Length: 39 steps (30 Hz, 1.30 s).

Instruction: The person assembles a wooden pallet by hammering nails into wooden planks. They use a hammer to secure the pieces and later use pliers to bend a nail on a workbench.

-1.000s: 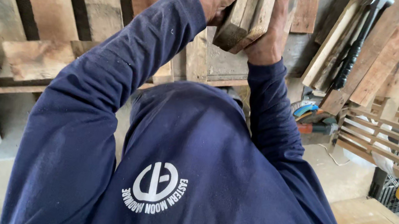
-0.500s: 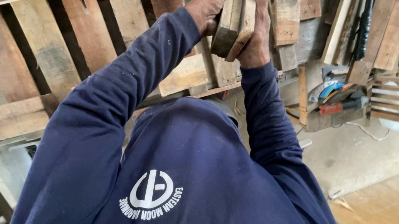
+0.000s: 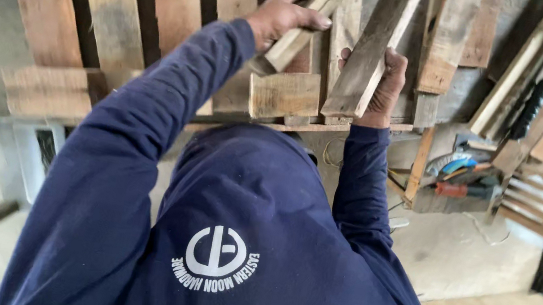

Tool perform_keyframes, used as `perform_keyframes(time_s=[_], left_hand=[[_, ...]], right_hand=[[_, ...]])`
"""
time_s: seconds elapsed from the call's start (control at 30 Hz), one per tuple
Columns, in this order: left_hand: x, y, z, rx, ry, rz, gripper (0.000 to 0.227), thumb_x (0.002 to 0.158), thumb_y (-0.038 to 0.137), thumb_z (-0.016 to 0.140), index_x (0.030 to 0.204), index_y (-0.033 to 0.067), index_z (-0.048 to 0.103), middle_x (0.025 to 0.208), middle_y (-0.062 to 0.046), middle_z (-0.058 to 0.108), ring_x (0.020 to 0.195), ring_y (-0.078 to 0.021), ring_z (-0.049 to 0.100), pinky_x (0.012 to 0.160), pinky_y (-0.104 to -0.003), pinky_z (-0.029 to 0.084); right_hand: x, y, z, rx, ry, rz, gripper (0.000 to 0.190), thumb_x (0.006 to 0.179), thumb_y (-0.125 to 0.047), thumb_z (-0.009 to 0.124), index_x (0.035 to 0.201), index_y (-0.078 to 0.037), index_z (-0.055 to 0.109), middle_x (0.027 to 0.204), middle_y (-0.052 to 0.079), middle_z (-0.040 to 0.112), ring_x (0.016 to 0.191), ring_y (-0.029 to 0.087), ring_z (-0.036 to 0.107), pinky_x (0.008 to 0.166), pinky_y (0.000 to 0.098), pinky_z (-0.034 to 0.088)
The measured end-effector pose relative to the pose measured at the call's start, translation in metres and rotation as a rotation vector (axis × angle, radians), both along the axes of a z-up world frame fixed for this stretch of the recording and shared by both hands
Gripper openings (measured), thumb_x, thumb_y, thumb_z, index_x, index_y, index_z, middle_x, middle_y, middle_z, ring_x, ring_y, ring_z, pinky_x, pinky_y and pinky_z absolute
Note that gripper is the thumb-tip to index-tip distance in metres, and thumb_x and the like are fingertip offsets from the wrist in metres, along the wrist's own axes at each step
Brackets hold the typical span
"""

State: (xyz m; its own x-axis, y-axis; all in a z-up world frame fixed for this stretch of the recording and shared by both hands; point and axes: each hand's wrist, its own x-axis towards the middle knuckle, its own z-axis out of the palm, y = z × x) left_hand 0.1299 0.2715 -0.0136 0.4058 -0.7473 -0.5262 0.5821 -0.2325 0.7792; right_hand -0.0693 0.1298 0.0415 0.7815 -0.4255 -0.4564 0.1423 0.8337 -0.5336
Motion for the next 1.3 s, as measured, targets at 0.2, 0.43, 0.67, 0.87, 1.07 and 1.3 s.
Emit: perform_keyframes(time_s=[0.2,0.43,0.67,0.87,1.07,1.3], left_hand=[[0.01,0.066,-0.002,0.203,-0.009,-0.008,0.118,0.073,0.032,0.091,0.158,-0.0075,0.019,0.117,-0.027,0.07,0.081,-0.0235,0.072,0.072,-0.038,0.063],[0.015,0.076,-0.001,0.333,-0.183,-0.131,0.116,0.068,0.039,0.095,0.156,-0.0033,0.032,0.128,-0.022,0.069,0.107,-0.0275,0.07,0.097,-0.042,0.055],[0.074,0.107,0.002,0.697,-0.788,-0.426,0.114,0.06,0.034,0.094,0.157,0.0101,0.038,0.149,-0.022,0.051,0.135,-0.0383,0.051,0.114,-0.048,0.036],[0.094,0.13,0.001,0.611,-0.635,-0.48,0.103,0.066,0.04,0.089,0.156,0.0146,0.045,0.151,-0.021,0.052,0.139,-0.0379,0.049,0.118,-0.049,0.035],[0.067,0.13,-0.001,0.705,-1.393,-0.361,0.097,0.063,0.057,0.087,0.143,0.0131,0.053,0.146,-0.029,0.05,0.138,-0.0459,0.049,0.108,-0.062,0.036],[-0.043,0.062,-0.013,0.435,-1.332,-0.366,0.08,0.078,0.034,0.078,0.146,0.0041,0.05,0.131,-0.025,0.049,0.119,-0.0422,0.051,0.098,-0.061,0.048]], right_hand=[[0.003,-0.003,-0.012,0.137,-0.095,0.139,0.069,0.086,-0.049,0.073,0.128,0.003,0.057,0.113,0.021,0.068,0.101,0.034,0.072,0.091,0.0449,0.063],[0.011,-0.01,-0.043,0.07,0.024,0.211,0.085,0.089,-0.059,0.068,0.139,0.005,0.043,0.117,0.023,0.063,0.104,0.033,0.068,0.089,0.0453,0.062],[0.01,-0.013,-0.041,0.033,0.09,0.229,0.075,0.09,-0.054,0.063,0.134,0.005,0.046,0.116,0.023,0.065,0.101,0.033,0.069,0.087,0.0469,0.061],[0.018,-0.002,-0.028,-0.031,0.148,0.131,0.066,0.094,-0.051,0.061,0.127,0.005,0.053,0.11,0.022,0.068,0.096,0.032,0.07,0.085,0.0455,0.061],[0.025,0.013,-0.021,-0.058,0.201,0.023,0.067,0.096,-0.053,0.063,0.13,0.004,0.055,0.108,0.021,0.067,0.095,0.03,0.069,0.086,0.0403,0.06],[0.028,0.018,-0.023,0.032,0.264,-0.047,0.074,0.089,-0.057,0.065,0.127,0.005,0.055,0.107,0.02,0.065,0.093,0.029,0.069,0.083,0.0389,0.061]])
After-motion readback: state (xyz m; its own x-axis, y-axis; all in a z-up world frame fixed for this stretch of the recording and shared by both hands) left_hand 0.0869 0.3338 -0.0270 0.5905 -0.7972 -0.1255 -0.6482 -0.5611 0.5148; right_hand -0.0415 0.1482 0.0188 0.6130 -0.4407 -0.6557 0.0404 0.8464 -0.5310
